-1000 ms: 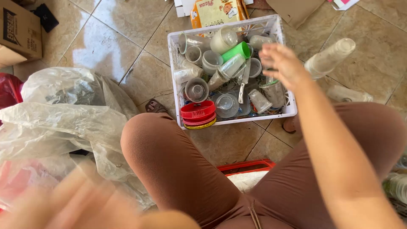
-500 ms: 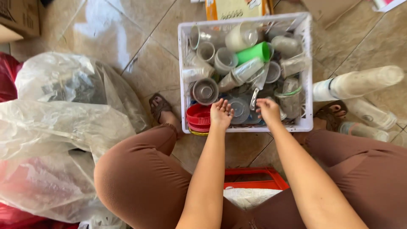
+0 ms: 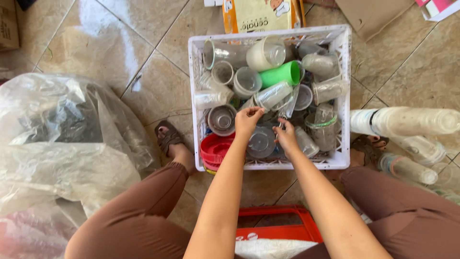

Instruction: Using a knife to scrape and clean plastic cups from a basket.

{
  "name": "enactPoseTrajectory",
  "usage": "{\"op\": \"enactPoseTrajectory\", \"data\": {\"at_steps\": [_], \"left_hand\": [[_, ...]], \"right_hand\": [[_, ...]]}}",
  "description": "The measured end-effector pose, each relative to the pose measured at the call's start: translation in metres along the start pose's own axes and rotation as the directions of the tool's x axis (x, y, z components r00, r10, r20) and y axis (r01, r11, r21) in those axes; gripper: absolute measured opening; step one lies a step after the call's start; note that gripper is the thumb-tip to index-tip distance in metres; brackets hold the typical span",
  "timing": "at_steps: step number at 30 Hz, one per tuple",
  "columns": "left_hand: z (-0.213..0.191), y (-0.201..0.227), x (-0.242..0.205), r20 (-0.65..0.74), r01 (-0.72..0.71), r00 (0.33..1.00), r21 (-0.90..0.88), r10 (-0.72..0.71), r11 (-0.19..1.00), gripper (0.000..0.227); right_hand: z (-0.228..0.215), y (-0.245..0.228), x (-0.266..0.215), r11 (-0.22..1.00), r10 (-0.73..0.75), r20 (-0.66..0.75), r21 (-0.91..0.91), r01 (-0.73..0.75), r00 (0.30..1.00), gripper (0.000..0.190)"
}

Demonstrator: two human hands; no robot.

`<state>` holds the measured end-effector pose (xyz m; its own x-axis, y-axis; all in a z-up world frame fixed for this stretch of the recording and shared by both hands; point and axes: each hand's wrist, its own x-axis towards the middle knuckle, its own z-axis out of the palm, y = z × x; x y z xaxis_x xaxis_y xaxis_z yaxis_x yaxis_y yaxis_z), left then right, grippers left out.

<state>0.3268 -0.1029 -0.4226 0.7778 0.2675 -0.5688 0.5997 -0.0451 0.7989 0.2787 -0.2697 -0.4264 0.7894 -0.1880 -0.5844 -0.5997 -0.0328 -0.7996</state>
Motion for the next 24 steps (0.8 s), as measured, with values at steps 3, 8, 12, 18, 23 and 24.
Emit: {"op": "enactPoseTrajectory", "data": {"at_steps": [3, 8, 12, 18, 23, 24], "left_hand": [[0.003, 0.031, -0.014, -0.055, -0.005, 0.998, 0.277, 0.021, 0.961, 0.025], [0.008, 0.054, -0.018, -0.108, 0.014, 0.993, 0.510, 0.048, 0.860, 0.025], [0.006, 0.074, -0.021, -0.098, -0.047, 0.989, 0.507, 0.112, 0.861, 0.015], [-0.028, 0.090, -0.060, -0.084, -0.069, 0.991, 0.346, 0.104, 0.936, 0.018], [-0.056, 0.073, -0.104, 0.056, -0.138, 0.987, -0.144, 0.148, 0.980, 0.006], [-0.063, 0.093, -0.123, 0.072, -0.157, 0.981, -0.255, 0.180, 0.954, 0.004]], "right_hand": [[-0.001, 0.001, 0.004, 0.999, 0.035, 0.025, -0.022, -0.034, 0.999, 0.053], [0.002, 0.006, 0.005, 0.997, 0.072, 0.021, -0.007, -0.072, 0.997, 0.054], [0.001, 0.016, -0.001, 0.996, -0.018, -0.121, -0.084, 0.007, 0.992, 0.042], [-0.012, -0.003, -0.002, 0.944, -0.310, -0.228, -0.189, 0.271, 0.923, 0.036], [-0.030, -0.041, -0.010, 0.947, -0.318, -0.303, -0.056, 0.316, 0.898, 0.033], [-0.034, -0.055, -0.013, 0.946, -0.309, -0.313, -0.003, 0.324, 0.898, 0.029]]}}
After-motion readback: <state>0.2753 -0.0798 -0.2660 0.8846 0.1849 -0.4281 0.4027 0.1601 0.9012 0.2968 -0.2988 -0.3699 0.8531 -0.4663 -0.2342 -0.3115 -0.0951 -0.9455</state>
